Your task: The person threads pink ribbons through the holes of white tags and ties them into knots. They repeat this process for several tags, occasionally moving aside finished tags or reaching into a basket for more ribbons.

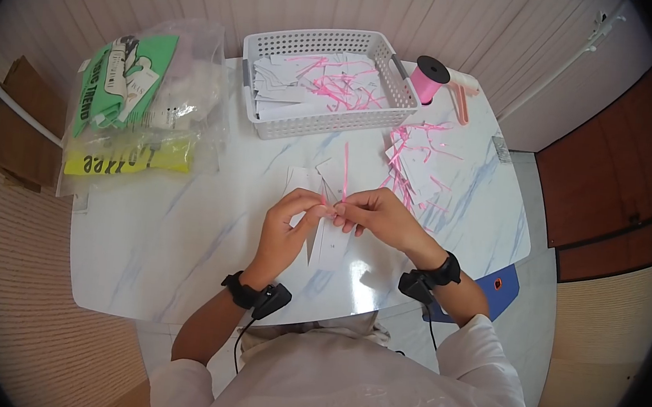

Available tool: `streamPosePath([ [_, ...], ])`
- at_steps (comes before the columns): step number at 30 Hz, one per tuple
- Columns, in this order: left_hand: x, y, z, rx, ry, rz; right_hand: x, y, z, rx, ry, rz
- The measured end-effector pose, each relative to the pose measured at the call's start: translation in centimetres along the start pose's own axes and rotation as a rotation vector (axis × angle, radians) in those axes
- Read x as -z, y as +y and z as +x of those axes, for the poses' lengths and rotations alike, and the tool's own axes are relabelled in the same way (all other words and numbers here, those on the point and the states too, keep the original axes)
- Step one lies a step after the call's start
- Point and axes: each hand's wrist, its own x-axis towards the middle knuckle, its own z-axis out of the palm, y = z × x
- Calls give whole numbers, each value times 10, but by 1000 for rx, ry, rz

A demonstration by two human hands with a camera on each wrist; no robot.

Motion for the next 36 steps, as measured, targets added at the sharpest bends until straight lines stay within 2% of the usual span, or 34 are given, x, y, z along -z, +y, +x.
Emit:
streamPosePath([
  [3, 1, -2, -2, 18, -34, -99, 3, 1, -4, -12, 30, 28],
  [5, 0, 5, -2, 177, -61, -331, 7, 8, -6, -21, 58, 63],
  [9, 4, 1, -2, 174, -135, -312, 12, 17, -12, -11, 137, 94],
  [11, 4, -2, -3, 227, -181, -352, 13, 19, -15, -5, 147, 116],
  [20, 2, -4, -4, 322, -155, -388, 14, 14, -21, 33, 116, 42],
  [28, 4, -3, -4, 289, -150, -455, 7, 17, -20, 69, 172, 35],
  [30, 4, -3, -4, 277, -172, -447, 7, 18, -19, 154, 168, 46],
  [32, 5, -4, -4, 307, -268, -398, 5, 18, -19, 174, 168, 21],
  [36, -2, 3, -4, 439, -233, -352, -6, 16, -17, 203, 176, -62],
])
